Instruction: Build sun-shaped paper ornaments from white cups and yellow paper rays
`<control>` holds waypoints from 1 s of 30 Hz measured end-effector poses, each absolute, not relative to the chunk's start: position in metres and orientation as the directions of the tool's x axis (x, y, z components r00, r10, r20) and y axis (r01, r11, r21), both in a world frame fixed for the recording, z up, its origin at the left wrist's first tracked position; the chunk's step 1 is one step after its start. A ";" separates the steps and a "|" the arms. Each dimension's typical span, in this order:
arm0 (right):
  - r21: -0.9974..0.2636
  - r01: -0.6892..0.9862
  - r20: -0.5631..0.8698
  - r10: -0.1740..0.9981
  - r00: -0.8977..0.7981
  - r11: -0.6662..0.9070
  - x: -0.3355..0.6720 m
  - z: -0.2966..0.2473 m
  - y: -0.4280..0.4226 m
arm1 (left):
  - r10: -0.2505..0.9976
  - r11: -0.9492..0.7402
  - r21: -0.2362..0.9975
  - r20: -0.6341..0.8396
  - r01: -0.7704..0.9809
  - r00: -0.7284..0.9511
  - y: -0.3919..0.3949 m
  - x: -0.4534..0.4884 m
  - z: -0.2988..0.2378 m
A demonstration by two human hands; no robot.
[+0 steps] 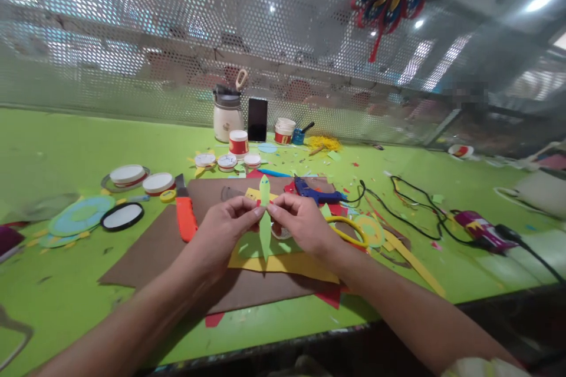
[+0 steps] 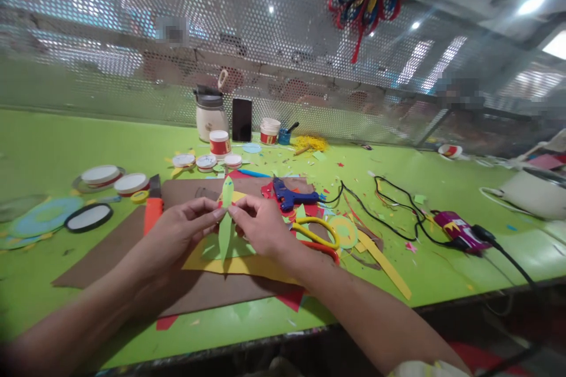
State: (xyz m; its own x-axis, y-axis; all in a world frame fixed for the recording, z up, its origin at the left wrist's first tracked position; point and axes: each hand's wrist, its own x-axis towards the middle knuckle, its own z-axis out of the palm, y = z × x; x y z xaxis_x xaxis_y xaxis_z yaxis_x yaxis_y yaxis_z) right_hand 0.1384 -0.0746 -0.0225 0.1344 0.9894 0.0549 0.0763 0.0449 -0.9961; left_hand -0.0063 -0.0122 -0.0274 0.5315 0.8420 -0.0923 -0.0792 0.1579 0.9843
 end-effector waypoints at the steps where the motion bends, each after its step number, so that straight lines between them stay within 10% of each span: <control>1: -0.997 0.053 0.055 0.990 0.132 0.048 0.138 -0.022 -0.074 | 0.845 0.165 0.983 -0.097 -0.084 0.525 -0.012 -0.007 -0.027; 30: -0.996 -0.058 0.054 0.968 0.246 0.070 0.141 -0.026 -0.064 | 0.845 0.097 0.988 -0.016 -0.124 0.534 -0.003 -0.018 -0.016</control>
